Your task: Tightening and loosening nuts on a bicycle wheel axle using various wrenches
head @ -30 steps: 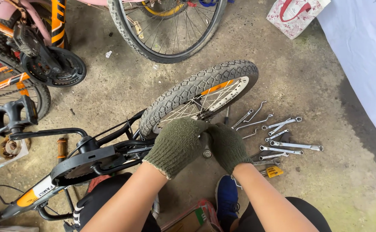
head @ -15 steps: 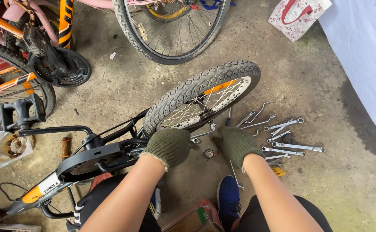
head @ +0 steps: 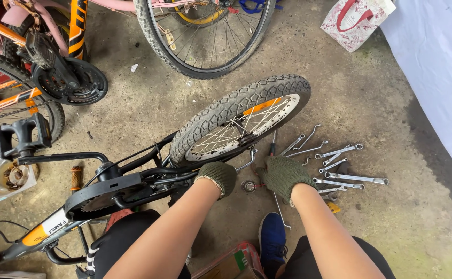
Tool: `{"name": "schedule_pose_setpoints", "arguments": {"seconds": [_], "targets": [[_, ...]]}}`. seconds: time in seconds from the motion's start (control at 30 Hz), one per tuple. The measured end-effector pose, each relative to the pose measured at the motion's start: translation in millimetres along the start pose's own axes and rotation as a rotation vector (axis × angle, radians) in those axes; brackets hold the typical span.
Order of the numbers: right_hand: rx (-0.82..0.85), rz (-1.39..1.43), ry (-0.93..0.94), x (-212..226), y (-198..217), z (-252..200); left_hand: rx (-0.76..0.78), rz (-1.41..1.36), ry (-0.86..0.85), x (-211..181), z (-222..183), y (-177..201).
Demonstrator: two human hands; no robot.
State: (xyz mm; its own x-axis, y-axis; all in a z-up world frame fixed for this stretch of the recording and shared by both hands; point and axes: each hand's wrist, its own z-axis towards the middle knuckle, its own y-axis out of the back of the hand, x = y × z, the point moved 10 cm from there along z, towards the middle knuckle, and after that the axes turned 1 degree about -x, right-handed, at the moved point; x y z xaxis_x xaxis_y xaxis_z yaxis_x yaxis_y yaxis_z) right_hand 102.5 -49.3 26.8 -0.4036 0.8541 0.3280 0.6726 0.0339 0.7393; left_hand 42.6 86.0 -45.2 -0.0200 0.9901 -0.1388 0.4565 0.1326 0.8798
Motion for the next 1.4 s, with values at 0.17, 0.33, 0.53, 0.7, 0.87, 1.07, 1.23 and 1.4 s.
{"name": "schedule_pose_setpoints", "arguments": {"seconds": [0.17, 0.33, 0.53, 0.7, 0.87, 1.07, 1.23, 1.4], "targets": [[0.029, -0.248, 0.101, 14.1, -11.5, -1.0, 0.034, 0.031, -0.001, -0.1, 21.3, -43.8], [-0.016, -0.331, 0.173, -0.2, -59.7, 29.4, 0.059, 0.057, -0.003, 1.4, 39.5, -87.3], [0.129, -0.22, 0.068, 5.5, -81.1, 30.4, 0.008, 0.057, -0.019, 4.3, 65.9, -130.9], [-0.068, -0.29, 0.149, -5.2, -111.5, 41.6, -0.039, -0.027, -0.01, 9.9, 71.3, -157.7], [0.224, -0.114, 0.017, 5.2, -83.7, 28.5, -0.079, -0.246, 0.036, -18.4, 79.1, -122.1], [0.214, 0.238, -0.119, -7.2, -91.9, 31.3, -0.124, -0.508, 0.097, -28.4, 84.8, -106.6], [0.206, 0.502, -0.214, -17.3, -93.5, 40.0, -0.157, -0.725, 0.16, -26.3, 93.9, -104.5], [0.193, 0.76, -0.313, -35.8, -92.5, 46.2, -0.19, -0.947, 0.225, -11.2, 96.5, -126.6]]}}
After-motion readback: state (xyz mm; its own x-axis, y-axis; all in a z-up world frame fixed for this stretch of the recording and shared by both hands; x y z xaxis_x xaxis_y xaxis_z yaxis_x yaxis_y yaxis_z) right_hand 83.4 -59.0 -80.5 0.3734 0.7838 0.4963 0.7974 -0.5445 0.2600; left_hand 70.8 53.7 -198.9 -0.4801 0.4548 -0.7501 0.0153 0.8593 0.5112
